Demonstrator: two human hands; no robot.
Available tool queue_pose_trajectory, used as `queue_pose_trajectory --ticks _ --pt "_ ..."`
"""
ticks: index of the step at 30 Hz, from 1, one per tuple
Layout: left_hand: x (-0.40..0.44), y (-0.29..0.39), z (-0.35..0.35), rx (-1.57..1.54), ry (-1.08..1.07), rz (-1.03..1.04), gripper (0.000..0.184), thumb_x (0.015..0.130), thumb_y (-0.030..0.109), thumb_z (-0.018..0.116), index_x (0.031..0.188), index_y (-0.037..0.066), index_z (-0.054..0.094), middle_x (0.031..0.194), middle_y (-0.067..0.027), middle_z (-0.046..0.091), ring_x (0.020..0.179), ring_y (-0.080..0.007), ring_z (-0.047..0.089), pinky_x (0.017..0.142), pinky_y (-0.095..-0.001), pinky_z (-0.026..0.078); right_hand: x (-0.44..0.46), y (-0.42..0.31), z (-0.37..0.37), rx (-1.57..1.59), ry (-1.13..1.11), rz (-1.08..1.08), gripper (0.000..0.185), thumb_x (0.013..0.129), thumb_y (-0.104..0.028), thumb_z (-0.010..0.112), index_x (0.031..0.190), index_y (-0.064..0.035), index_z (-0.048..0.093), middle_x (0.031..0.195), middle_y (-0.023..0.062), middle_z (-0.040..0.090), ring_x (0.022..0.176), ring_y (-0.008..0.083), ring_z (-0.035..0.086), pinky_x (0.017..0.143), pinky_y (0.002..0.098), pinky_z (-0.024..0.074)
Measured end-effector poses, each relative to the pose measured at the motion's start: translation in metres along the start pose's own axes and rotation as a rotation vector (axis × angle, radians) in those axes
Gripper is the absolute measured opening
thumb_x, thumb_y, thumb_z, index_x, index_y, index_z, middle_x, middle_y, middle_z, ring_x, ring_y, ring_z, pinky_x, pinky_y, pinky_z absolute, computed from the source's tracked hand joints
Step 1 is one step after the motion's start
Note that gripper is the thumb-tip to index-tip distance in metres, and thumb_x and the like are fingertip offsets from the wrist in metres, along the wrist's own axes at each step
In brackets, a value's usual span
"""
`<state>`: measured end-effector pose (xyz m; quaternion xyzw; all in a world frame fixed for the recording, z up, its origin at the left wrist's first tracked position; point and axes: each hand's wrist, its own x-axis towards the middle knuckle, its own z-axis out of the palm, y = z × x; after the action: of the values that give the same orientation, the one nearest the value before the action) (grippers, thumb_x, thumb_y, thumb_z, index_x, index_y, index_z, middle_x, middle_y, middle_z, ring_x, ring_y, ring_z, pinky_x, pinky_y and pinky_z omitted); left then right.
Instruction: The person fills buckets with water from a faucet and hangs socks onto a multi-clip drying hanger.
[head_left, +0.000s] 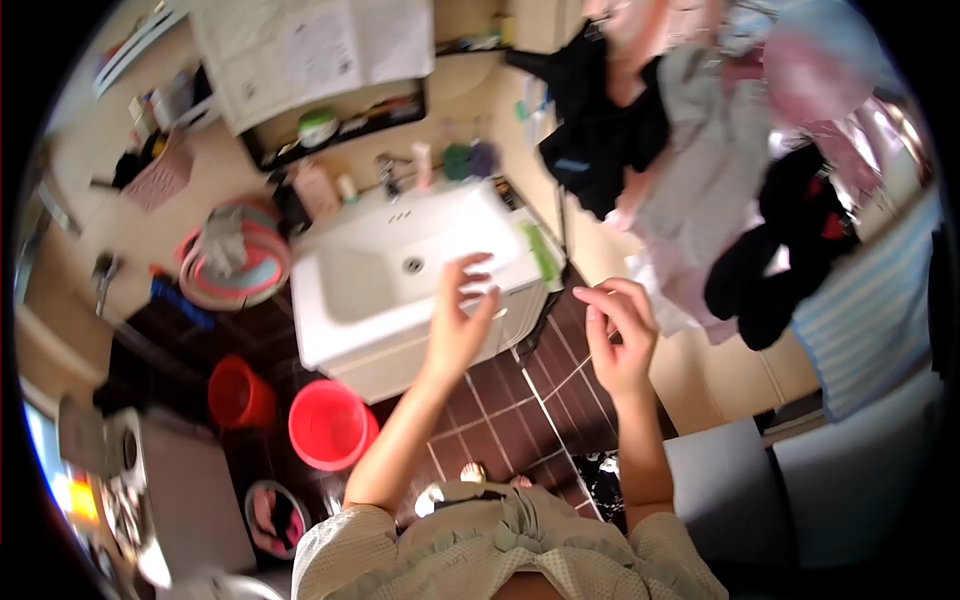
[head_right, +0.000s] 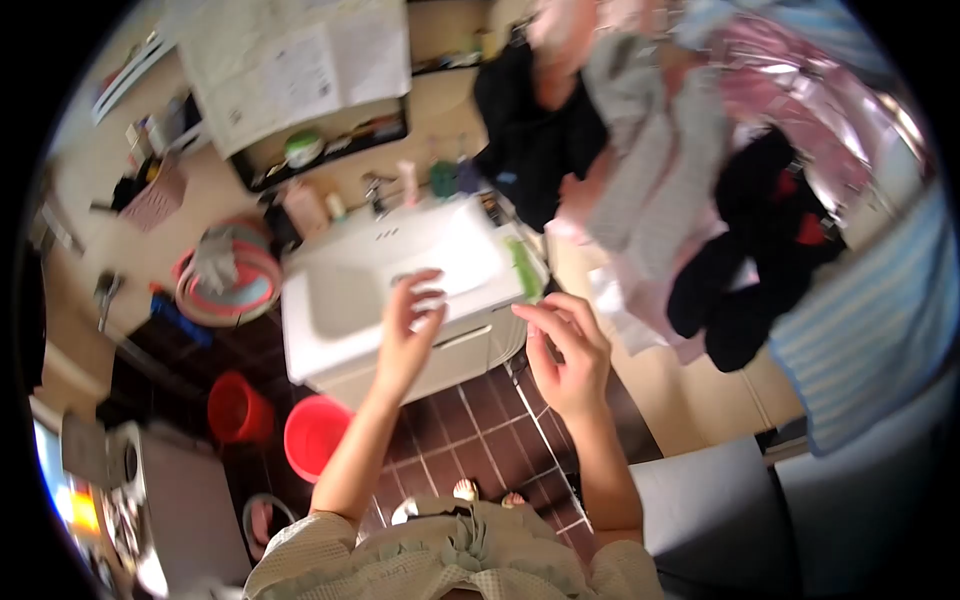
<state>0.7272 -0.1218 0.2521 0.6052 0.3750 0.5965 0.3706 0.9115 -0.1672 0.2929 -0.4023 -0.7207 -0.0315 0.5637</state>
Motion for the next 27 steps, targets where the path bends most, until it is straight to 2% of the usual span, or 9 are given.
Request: queue_pose_trajectory --ticks 1,5,7,15,16,17,23,25,27 --pt "-0.024 -0.017 0.001 -0.003 0.016 -0.061 0.037 0.076 -0.001 0.054 0.112 0.006 0.045 0.112 -0.0054 0.048 0.092 -0.0155 0.052 0.076 -0.0279 0.043 -0.018 0.001 0.015 0.068 -0.058 0.095 0.024 0.073 0.003 0.056 0.092 -0.0086 0.065 0.086 0.0077 0.054 0.056 0.0115 0.051 0.044 0.0218 0.0375" --pt "-0.101 -0.053 0.003 0.035 0.204 -0.233 0.033 0.077 0.001 0.053 0.109 0.005 0.047 0.109 -0.0071 0.048 0.091 -0.0174 0.053 0.074 -0.0276 0.045 -0.077 0.008 0.063 0.307 -0.294 0.220 0.025 0.075 0.002 0.056 0.095 -0.0096 0.063 0.089 0.0066 0.054 0.057 0.0101 0.051 0.043 0.0213 0.0369" --pt "-0.131 -0.056 -0.001 0.120 0.283 -0.321 0.034 0.079 0.002 0.052 0.112 0.006 0.045 0.113 -0.0055 0.047 0.097 -0.0166 0.051 0.079 -0.0282 0.043 -0.100 0.005 0.078 0.383 -0.454 0.243 0.026 0.075 0.002 0.056 0.097 -0.0104 0.062 0.090 0.0059 0.053 0.058 0.0103 0.052 0.044 0.0214 0.0383" --pt "-0.239 -0.068 -0.026 0.293 0.768 -0.471 0.033 0.080 0.002 0.051 0.111 0.007 0.047 0.108 -0.0038 0.050 0.092 -0.0129 0.051 0.078 -0.0260 0.043 -0.164 -0.012 0.124 0.641 -0.902 0.221 0.027 0.077 -0.002 0.055 0.102 -0.0117 0.059 0.090 0.0049 0.053 0.061 0.0115 0.055 0.050 0.0218 0.0423" --pt "-0.251 -0.064 -0.029 0.264 0.839 -0.471 0.032 0.080 0.002 0.052 0.111 0.007 0.047 0.106 -0.0033 0.050 0.091 -0.0124 0.051 0.077 -0.0256 0.042 -0.170 -0.018 0.130 0.674 -0.948 0.212 0.028 0.077 -0.002 0.055 0.103 -0.0120 0.059 0.090 0.0050 0.053 0.062 0.0120 0.056 0.051 0.0225 0.0432" --pt "-0.265 -0.063 -0.033 0.287 0.899 -0.486 0.030 0.078 0.000 0.051 0.108 0.005 0.049 0.105 -0.0069 0.047 0.090 -0.0156 0.053 0.078 -0.0273 0.045 -0.176 -0.027 0.136 0.705 -0.990 0.206 0.028 0.077 -0.002 0.055 0.103 -0.0122 0.059 0.091 0.0052 0.053 0.062 0.0125 0.056 0.052 0.0232 0.0442" --pt "-0.325 -0.040 -0.064 0.278 1.151 -0.520 0.032 0.078 0.000 0.052 0.110 0.004 0.047 0.108 -0.0055 0.047 0.089 -0.0134 0.051 0.077 -0.0253 0.043 -0.208 -0.090 0.163 0.808 -1.255 0.057 0.029 0.078 -0.007 0.054 0.106 -0.0145 0.057 0.094 0.0053 0.054 0.065 0.0167 0.058 0.059 0.0286 0.0477" --pt "-0.340 -0.037 -0.078 0.280 1.200 -0.496 0.033 0.079 0.000 0.052 0.111 0.005 0.047 0.109 -0.0055 0.048 0.089 -0.0131 0.050 0.077 -0.0242 0.043 -0.217 -0.113 0.173 0.846 -1.290 -0.021 0.030 0.077 -0.003 0.055 0.106 -0.0114 0.058 0.093 0.0034 0.053 0.062 0.0111 0.054 0.054 0.0228 0.0444" --pt "-0.358 -0.034 -0.096 0.295 1.234 -0.489 0.034 0.079 0.000 0.052 0.112 0.006 0.047 0.110 -0.0054 0.048 0.089 -0.0129 0.050 0.077 -0.0239 0.043 -0.229 -0.134 0.188 0.830 -1.376 -0.090 0.031 0.077 -0.005 0.056 0.107 -0.0136 0.057 0.095 0.0034 0.054 0.064 0.0117 0.055 0.055 0.0244 0.0457"
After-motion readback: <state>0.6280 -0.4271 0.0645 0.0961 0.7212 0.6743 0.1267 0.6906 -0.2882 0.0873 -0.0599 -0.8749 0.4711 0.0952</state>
